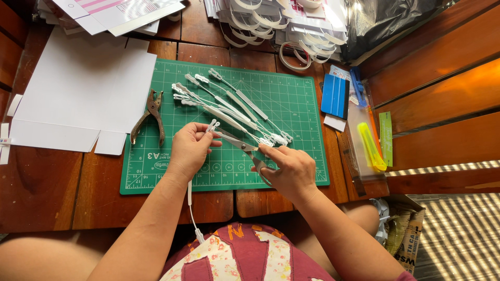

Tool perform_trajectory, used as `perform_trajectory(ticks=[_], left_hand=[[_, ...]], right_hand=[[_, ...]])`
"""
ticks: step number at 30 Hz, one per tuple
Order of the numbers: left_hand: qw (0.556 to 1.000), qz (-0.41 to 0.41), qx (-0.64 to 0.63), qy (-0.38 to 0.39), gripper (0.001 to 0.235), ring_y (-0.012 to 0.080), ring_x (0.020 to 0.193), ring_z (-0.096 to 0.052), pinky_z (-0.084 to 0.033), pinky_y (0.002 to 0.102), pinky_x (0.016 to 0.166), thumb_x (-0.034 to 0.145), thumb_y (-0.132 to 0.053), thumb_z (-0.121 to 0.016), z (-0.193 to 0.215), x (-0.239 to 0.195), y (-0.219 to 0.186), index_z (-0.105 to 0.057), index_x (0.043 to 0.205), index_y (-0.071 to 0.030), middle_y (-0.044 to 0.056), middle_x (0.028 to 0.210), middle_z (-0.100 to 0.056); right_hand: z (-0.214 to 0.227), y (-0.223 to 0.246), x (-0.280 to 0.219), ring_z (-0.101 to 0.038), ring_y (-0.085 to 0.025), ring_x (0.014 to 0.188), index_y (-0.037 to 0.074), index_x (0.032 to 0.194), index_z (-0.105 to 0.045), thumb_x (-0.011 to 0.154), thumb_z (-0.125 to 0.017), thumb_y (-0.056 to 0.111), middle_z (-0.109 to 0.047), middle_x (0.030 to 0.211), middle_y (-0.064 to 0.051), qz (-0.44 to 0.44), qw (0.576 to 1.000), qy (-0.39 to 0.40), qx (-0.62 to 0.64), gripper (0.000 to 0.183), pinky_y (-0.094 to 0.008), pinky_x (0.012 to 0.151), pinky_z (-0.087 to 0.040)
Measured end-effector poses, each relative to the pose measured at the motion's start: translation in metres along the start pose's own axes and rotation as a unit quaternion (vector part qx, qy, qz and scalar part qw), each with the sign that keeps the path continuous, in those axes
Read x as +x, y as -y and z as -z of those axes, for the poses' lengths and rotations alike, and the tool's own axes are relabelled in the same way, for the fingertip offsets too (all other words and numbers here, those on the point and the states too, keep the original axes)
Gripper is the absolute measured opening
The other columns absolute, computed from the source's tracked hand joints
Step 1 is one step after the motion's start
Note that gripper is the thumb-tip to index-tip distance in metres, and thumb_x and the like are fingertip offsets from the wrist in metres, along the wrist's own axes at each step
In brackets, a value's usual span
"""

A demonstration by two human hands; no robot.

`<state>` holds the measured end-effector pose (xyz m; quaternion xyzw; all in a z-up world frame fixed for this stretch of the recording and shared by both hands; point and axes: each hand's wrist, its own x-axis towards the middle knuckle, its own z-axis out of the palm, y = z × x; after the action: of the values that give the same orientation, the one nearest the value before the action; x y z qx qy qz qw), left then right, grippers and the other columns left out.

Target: The person trims the ends of white plastic strips using scissors while sitting at a wooden table. They pick up individual strips from a pile, cut a small piece off the tip, and set the trimmed strip down on the green cutting mat.

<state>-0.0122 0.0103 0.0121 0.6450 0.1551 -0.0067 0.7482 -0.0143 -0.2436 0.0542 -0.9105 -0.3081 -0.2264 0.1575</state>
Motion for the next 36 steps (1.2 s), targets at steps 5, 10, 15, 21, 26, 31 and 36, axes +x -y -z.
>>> perform_trajectory(ticks=[5,10,15,21,26,31,36], left_hand=[[1.0,0.009,0.004,0.0,0.018,0.0194,0.08,-0.078,-0.056,0.017,0.058,0.098,-0.002,-0.056,-0.001,0.0,0.002,-0.06,0.115,0.003,0.02,0.095,-0.078],[1.0,0.015,0.015,-0.006,0.02,0.0174,0.082,-0.078,-0.058,0.017,0.061,0.097,-0.003,-0.056,-0.003,-0.001,0.002,-0.059,0.116,0.003,0.02,0.096,-0.078],[1.0,0.013,-0.005,-0.026,0.02,0.0187,0.081,-0.078,-0.059,0.018,0.061,0.097,-0.002,-0.056,-0.004,-0.002,0.002,-0.058,0.116,0.005,0.021,0.095,-0.077],[0.999,0.011,-0.008,-0.03,0.019,0.0207,0.083,-0.078,-0.061,0.021,0.063,0.099,-0.004,-0.056,-0.004,0.0,0.003,-0.058,0.116,0.004,0.021,0.097,-0.077],[0.999,0.012,-0.022,-0.029,0.019,0.0221,0.084,-0.078,-0.062,0.022,0.063,0.1,-0.004,-0.055,-0.005,-0.001,0.0,-0.055,0.118,0.002,0.02,0.098,-0.077],[0.997,0.023,-0.072,-0.012,0.019,0.023,0.082,-0.078,-0.06,0.021,0.057,0.105,-0.012,-0.054,0.003,0.004,0.001,-0.051,0.122,-0.006,0.019,0.1,-0.078],[0.982,0.031,-0.184,0.009,0.021,0.023,0.084,-0.078,-0.06,0.02,0.057,0.107,-0.02,-0.053,0.005,0.006,-0.006,-0.05,0.125,-0.01,0.019,0.102,-0.077]], right_hand=[[-0.01,-0.005,-0.003,-0.059,-0.019,0.054,0.039,0.115,-0.073,0.067,-0.081,0.036,-0.054,0.065,0.006,0.02,0.998,-0.013,-0.053,0.048,-0.033,0.059,-0.051],[-0.02,-0.005,-0.006,-0.061,-0.02,0.055,0.034,0.113,-0.074,0.071,-0.079,0.036,-0.056,0.066,0.004,0.032,0.998,-0.022,-0.047,0.043,-0.034,0.059,-0.051],[-0.03,-0.004,-0.013,-0.062,-0.017,0.053,0.037,0.115,-0.073,0.077,-0.077,0.046,-0.056,0.064,0.007,0.036,0.996,-0.002,-0.079,0.04,-0.032,0.056,-0.052],[-0.028,0.003,-0.016,-0.067,-0.024,0.059,0.034,0.117,-0.073,0.069,-0.082,0.04,-0.063,0.069,0.003,-0.004,1.0,0.021,-0.011,0.049,-0.038,0.058,-0.054],[-0.021,0.017,-0.012,-0.067,-0.023,0.059,0.036,0.107,-0.077,0.072,-0.084,0.032,-0.065,0.064,0.002,-0.217,0.964,0.121,0.096,0.037,-0.035,0.058,-0.051],[-0.009,0.016,0.001,-0.046,-0.011,0.039,0.021,0.101,-0.081,0.067,-0.095,0.025,-0.049,0.044,-0.001,-0.435,0.804,0.203,0.352,0.037,-0.025,0.04,-0.034],[-0.002,0.018,0.003,-0.052,-0.011,0.039,0.004,0.109,-0.069,0.087,-0.08,0.031,-0.051,0.053,-0.006,-0.471,0.608,0.243,0.591,0.037,-0.019,0.04,-0.044]])
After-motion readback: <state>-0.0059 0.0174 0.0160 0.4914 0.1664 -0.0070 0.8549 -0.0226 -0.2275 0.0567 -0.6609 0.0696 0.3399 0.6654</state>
